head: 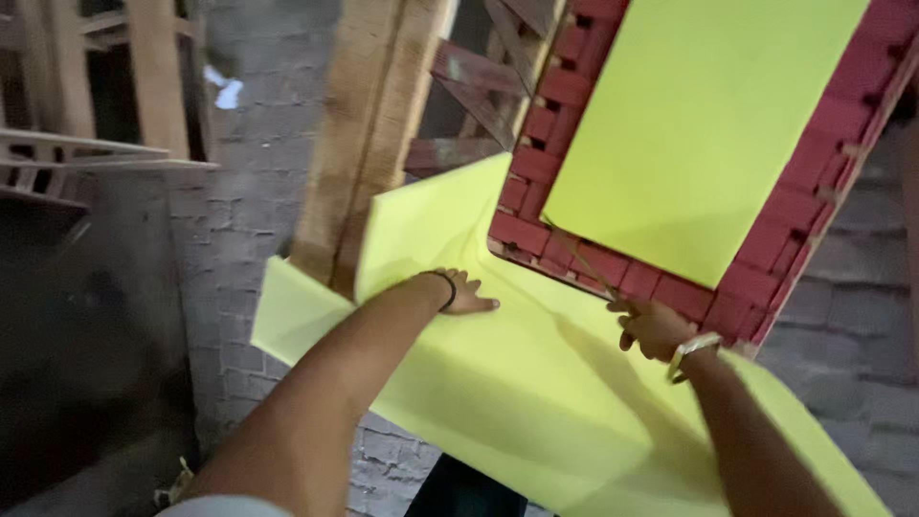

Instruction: The person holds a spray gun connected to a blue hose and sprays adhesive onto yellow foam sheets set in a wooden frame. They then lift and reposition the foam sheets, fit them into the frame, and use a handsaw to trim the foam edges.

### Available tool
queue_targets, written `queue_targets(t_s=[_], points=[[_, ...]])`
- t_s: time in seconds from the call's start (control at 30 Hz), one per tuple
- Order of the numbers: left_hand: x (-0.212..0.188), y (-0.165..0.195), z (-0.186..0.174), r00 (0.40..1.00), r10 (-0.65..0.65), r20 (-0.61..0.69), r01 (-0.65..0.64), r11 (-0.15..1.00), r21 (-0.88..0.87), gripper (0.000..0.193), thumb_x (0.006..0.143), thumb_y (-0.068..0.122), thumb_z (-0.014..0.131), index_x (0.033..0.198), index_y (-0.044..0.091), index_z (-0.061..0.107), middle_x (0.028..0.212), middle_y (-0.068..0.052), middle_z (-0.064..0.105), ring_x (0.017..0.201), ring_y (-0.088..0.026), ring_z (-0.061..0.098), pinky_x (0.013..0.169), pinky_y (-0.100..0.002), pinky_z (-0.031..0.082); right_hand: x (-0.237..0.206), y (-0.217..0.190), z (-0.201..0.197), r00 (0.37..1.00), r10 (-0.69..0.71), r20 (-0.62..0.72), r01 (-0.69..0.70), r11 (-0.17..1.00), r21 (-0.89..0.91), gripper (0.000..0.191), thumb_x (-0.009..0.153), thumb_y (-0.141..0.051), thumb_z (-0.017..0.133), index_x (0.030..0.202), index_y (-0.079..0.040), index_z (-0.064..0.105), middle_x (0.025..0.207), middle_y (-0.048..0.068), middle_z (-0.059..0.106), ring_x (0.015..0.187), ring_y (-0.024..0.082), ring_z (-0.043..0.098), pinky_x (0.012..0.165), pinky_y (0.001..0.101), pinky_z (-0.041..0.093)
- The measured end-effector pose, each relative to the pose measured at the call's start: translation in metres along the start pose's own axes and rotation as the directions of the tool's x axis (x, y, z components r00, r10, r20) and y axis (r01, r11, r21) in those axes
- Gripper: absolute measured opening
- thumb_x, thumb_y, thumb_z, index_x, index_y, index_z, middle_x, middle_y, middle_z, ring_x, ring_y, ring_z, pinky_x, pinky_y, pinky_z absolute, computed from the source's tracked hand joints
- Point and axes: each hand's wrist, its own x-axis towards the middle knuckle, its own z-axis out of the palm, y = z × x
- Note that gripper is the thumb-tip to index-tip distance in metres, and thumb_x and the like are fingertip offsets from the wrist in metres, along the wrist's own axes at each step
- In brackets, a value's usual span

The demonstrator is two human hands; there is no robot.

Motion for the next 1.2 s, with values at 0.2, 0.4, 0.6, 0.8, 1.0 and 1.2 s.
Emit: queue_targets(t_s=[0.2,0.4,0.6,0.8,1.0,1.2], points=[[-0.091,-0.011,0.006,0.997,-0.005,-0.074,-0.005,0.990,-0.139,0.091,0.094,0.079,0.030,0.160,0.017,0.025,0.167,-0.015,0.016,0.155,-0.032,0.018,0.124,-0.050,0.020,-0.022,0.004,0.053,0.619,-0.615,-0.489,0.657,0.746,-0.107,0.029,0.096,-0.015,0.053,0.112,0.003,0.070,0.094,0.015,0.067,0.059,0.015,0.058,0.055,0.0270,0.046],[-0.122,-0.030,0.065,0.555,0.118,-0.823,-0.287,0.956,-0.056,0.051,0.094,0.054,0.051,0.087,0.009,0.074,0.087,-0.016,0.074,0.087,-0.037,0.070,0.083,-0.050,0.054,-0.074,-0.009,0.071,0.893,-0.148,-0.426,0.429,0.568,0.703,0.031,0.094,-0.003,0.052,0.124,0.005,0.058,0.077,0.012,0.066,0.054,0.018,0.055,0.046,0.0343,0.043],[-0.113,-0.026,0.071,0.458,0.163,-0.874,-0.362,0.932,-0.016,0.040,0.091,0.045,0.056,0.079,0.011,0.074,0.076,-0.015,0.073,0.076,-0.037,0.071,0.072,-0.051,0.055,-0.135,-0.078,0.098,0.926,-0.107,-0.362,0.361,0.539,0.761,0.038,0.098,-0.015,0.051,0.136,-0.008,0.054,0.071,0.013,0.069,0.050,0.019,0.060,0.044,0.0324,0.048],[-0.103,-0.022,0.074,0.386,0.114,-0.915,-0.355,0.934,-0.033,0.036,0.090,0.042,0.057,0.079,0.012,0.074,0.078,-0.016,0.074,0.076,-0.038,0.070,0.075,-0.051,0.055,-0.127,-0.121,0.139,0.915,-0.202,-0.348,0.401,0.527,0.749,0.041,0.102,-0.015,0.053,0.142,-0.004,0.054,0.072,0.012,0.068,0.051,0.016,0.060,0.046,0.0288,0.047],[-0.094,-0.022,0.078,0.425,0.137,-0.895,-0.388,0.920,-0.044,0.038,0.090,0.042,0.055,0.087,0.009,0.074,0.084,-0.018,0.075,0.079,-0.037,0.072,0.077,-0.051,0.055,-0.128,-0.124,0.179,0.897,-0.139,-0.419,0.423,0.543,0.726,0.038,0.101,-0.014,0.055,0.137,-0.007,0.060,0.069,0.009,0.065,0.048,0.016,0.055,0.043,0.0300,0.042],[-0.102,-0.018,0.088,0.606,0.306,-0.734,-0.476,0.879,-0.026,0.047,0.093,0.049,0.049,0.098,0.010,0.075,0.098,-0.018,0.076,0.094,-0.038,0.072,0.085,-0.052,0.055,-0.121,-0.108,0.226,0.730,0.118,-0.673,0.515,0.552,0.656,0.035,0.103,-0.017,0.058,0.137,-0.010,0.063,0.072,0.007,0.064,0.050,0.011,0.053,0.043,0.0291,0.041]])
